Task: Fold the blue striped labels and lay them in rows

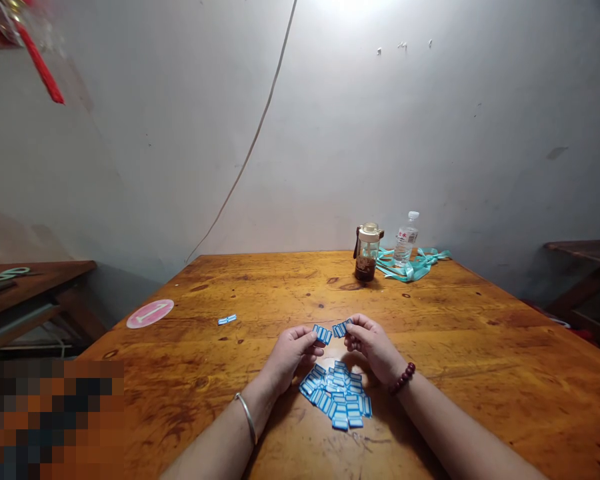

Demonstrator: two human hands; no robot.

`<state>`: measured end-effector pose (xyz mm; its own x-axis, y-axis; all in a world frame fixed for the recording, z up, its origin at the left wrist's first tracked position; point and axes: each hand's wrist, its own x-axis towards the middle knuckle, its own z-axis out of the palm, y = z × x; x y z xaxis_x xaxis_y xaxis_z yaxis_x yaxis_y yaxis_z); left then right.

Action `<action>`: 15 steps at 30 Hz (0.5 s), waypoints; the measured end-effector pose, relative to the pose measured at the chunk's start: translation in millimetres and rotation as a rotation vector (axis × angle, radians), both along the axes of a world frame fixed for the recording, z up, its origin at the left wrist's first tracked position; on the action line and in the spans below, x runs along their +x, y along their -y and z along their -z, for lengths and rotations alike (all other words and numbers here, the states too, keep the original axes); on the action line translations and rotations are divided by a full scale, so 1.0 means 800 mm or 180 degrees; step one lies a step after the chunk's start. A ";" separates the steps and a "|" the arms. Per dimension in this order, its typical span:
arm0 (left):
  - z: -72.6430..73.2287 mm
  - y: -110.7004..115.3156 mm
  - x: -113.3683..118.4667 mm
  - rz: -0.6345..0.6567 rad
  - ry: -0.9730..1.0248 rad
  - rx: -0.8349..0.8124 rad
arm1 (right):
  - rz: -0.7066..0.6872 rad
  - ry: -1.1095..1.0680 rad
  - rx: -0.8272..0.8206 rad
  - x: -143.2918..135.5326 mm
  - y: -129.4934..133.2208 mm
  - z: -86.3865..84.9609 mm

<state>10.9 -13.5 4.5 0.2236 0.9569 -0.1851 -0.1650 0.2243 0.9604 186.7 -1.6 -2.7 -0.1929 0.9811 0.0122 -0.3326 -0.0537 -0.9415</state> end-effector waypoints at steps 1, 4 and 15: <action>0.000 0.000 0.000 0.0005 0.0002 -0.0005 | -0.0005 -0.0021 -0.0029 0.000 0.000 0.000; 0.001 -0.001 0.000 -0.0018 -0.0074 0.0017 | 0.0033 -0.0019 -0.0095 0.001 0.000 0.000; 0.003 -0.005 -0.001 -0.0495 -0.2061 0.1828 | -0.0002 0.0636 0.0381 -0.003 0.005 -0.007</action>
<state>10.1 -9.8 2.3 0.1008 0.9520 0.2890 0.4628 -0.3020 0.8334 184.2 -5.7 2.7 -0.2039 0.9748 0.0902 -0.1390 0.0623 -0.9883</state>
